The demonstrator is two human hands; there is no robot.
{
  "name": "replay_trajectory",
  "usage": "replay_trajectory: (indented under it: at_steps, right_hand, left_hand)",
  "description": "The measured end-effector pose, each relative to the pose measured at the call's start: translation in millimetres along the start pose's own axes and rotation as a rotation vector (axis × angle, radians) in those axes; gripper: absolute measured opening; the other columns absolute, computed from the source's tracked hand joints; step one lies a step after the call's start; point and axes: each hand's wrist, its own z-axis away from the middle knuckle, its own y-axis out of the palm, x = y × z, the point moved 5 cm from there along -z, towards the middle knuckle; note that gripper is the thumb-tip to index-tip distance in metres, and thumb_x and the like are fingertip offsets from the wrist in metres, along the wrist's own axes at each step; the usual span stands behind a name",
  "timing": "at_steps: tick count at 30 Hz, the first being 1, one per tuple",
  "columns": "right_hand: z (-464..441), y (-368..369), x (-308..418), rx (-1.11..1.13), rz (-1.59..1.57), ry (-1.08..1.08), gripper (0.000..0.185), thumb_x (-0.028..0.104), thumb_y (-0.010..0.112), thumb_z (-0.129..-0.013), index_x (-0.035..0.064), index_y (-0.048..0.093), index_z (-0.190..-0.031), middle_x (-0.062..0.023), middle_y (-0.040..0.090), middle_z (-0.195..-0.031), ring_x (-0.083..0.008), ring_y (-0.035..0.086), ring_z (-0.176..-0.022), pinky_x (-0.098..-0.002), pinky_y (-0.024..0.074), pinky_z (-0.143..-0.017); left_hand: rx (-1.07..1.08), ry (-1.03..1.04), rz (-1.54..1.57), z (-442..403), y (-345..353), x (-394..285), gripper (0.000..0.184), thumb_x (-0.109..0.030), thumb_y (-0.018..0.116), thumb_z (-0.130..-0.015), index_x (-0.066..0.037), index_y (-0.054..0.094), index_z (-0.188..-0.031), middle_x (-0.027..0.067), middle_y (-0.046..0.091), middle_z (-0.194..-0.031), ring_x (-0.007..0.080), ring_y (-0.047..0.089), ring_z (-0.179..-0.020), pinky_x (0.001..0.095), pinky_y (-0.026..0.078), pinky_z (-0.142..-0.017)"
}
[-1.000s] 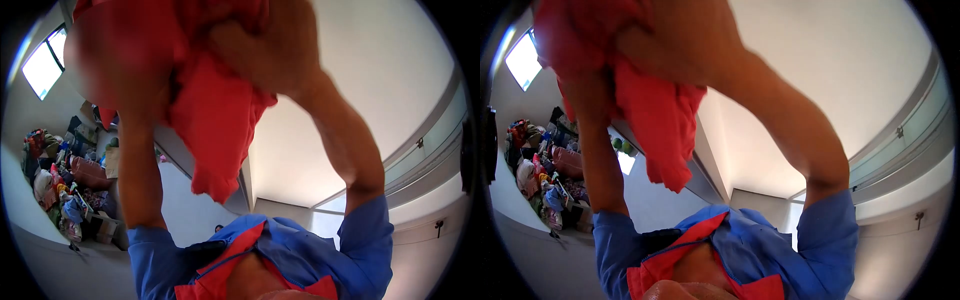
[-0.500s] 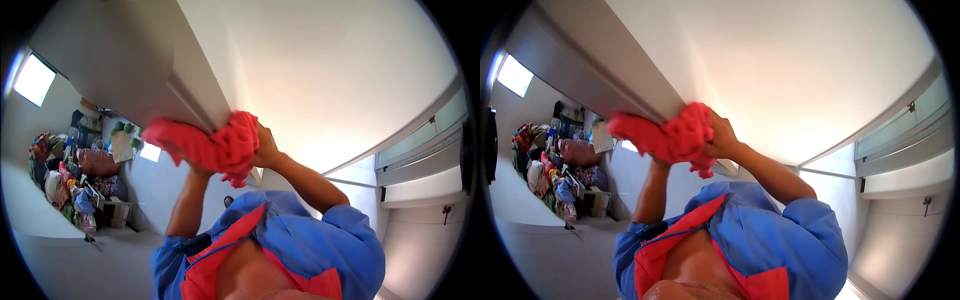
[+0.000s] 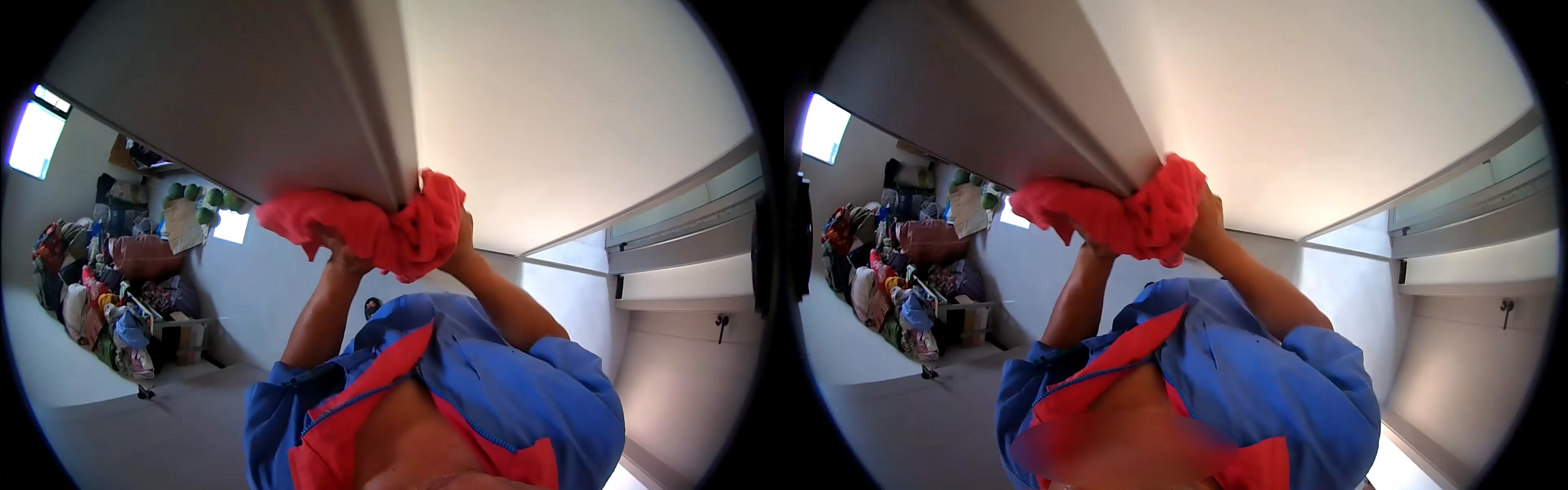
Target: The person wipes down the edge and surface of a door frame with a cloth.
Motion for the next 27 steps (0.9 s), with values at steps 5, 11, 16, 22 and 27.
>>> replay_trajectory:
  at_steps: [5, 11, 16, 22, 27]
  right_hand:
    - [24.3, 11.1, 34.6, -0.136, 0.041, 0.118, 0.085, 0.032, 0.093, -0.071, -0.0003, 0.054, -0.140, -0.0185, 0.068, -0.120, -0.0377, 0.071, -0.099, -0.0434, 0.0585, -0.082]
    - [8.6, 39.8, 93.5, -0.271, -0.003, -0.102, 0.064, 0.021, 0.091, -0.073, -0.0033, 0.063, -0.126, -0.0185, 0.071, -0.110, -0.0349, 0.073, -0.091, -0.0408, 0.0599, -0.076]
    - [32.7, 104.2, 90.0, -0.196, 0.143, 0.016, 0.058, 0.018, 0.089, -0.069, 0.0002, 0.066, -0.120, -0.0204, 0.069, -0.115, -0.0389, 0.072, -0.089, -0.0426, 0.0601, -0.070]
    - [-9.8, 102.9, 123.1, -0.169, 0.123, 0.067, 0.056, 0.017, 0.092, -0.071, 0.0036, 0.066, -0.119, -0.0162, 0.072, -0.111, -0.0346, 0.073, -0.091, -0.0391, 0.0594, -0.076]
    - [19.9, 145.8, 109.8, -0.160, 0.198, 0.046, 0.061, 0.023, 0.089, -0.072, 0.0063, 0.063, -0.124, -0.0160, 0.067, -0.114, -0.0364, 0.071, -0.083, -0.0409, 0.0600, -0.069]
  left_hand:
    - [0.274, 0.092, 0.184, 9.5, -2.0, 26.4, 0.052, -0.030, 0.080, -0.076, -0.009, 0.072, -0.123, 0.0167, 0.062, -0.131, 0.0411, 0.061, -0.120, 0.0570, 0.047, -0.105]
    - [-0.008, -0.037, 0.177, -25.6, -36.1, 62.1, 0.050, -0.033, 0.078, -0.085, -0.005, 0.069, -0.125, 0.0170, 0.063, -0.131, 0.0392, 0.059, -0.120, 0.0526, 0.043, -0.101]
    - [0.022, -0.086, 0.258, 27.8, -31.6, 92.9, 0.054, -0.036, 0.079, -0.083, -0.005, 0.069, -0.127, 0.0191, 0.058, -0.137, 0.0426, 0.054, -0.124, 0.0549, 0.042, -0.104]
    - [-0.030, -0.140, 0.281, 20.9, -45.7, 123.1, 0.045, -0.034, 0.072, -0.086, -0.009, 0.071, -0.124, 0.0223, 0.057, -0.136, 0.0520, 0.047, -0.131, 0.0639, 0.032, -0.109]
    - [0.130, -0.400, 0.418, 89.5, -16.6, 126.3, 0.047, -0.040, 0.069, -0.090, -0.010, 0.068, -0.127, 0.0231, 0.054, -0.142, 0.0538, 0.041, -0.136, 0.0657, 0.030, -0.110]
